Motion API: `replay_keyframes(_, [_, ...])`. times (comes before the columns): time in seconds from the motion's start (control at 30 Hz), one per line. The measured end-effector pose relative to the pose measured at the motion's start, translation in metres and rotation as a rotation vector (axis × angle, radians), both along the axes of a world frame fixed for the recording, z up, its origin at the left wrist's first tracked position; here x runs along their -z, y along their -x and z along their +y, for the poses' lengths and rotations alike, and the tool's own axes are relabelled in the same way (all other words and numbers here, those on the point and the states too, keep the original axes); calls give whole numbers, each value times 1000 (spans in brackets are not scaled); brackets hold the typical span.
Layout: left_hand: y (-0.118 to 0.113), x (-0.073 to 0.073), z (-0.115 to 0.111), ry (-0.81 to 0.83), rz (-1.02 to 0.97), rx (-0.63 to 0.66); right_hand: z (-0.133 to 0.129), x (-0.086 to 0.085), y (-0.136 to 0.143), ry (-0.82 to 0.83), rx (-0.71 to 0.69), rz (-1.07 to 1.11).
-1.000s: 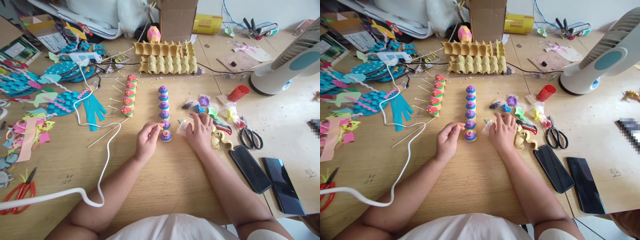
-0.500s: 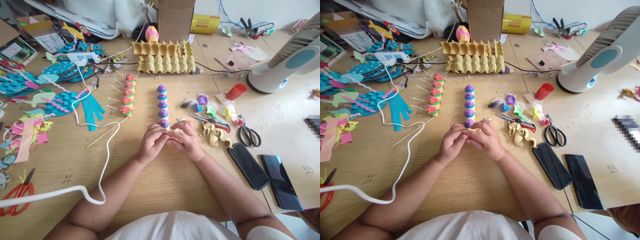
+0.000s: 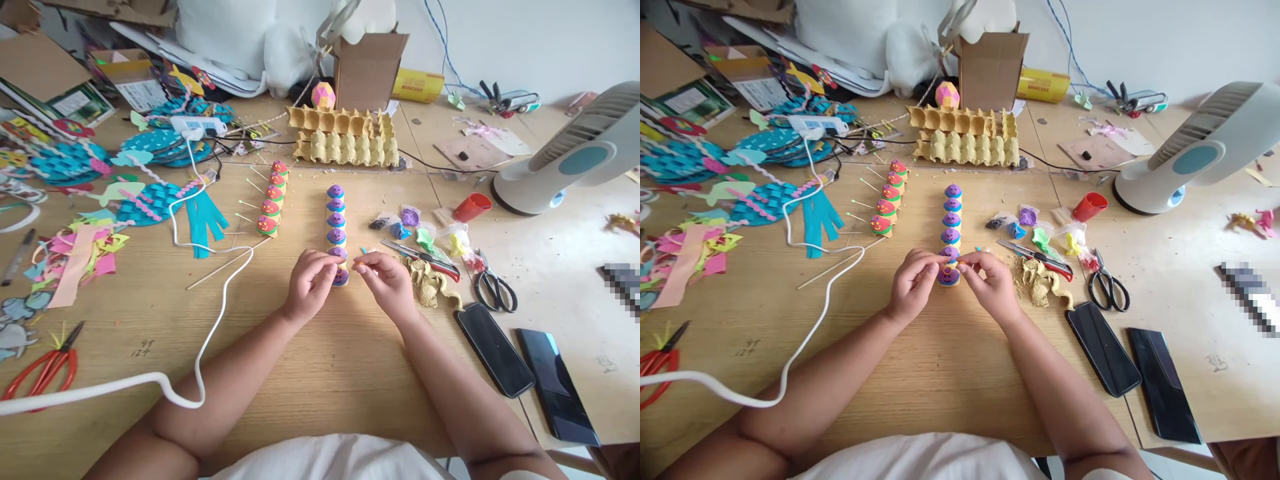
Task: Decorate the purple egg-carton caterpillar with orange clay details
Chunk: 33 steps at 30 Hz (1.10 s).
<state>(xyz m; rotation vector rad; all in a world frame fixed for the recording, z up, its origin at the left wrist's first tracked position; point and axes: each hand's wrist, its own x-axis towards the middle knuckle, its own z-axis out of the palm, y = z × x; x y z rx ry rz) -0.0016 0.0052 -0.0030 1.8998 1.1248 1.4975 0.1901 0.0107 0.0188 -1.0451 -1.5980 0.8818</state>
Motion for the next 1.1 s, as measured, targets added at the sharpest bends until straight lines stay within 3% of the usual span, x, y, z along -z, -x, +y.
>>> replay_keyframes(0.13, [-1,0,1,-36,-6,-11,6,-4,6,184,-48,151])
replay_keyframes(0.53, [-3,1,4,-62,8,-60,12,14,20,199,-72,309])
replay_keyframes(0.67, [0,4,6,26,-73,-107,12,20,16,159,13,258])
replay_keyframes(0.83, [1,7,7,146,-154,-132,12,20,15,162,21,176])
replay_keyframes(1.1, [-2,0,5,-48,56,-13,12,19,15,212,-39,95])
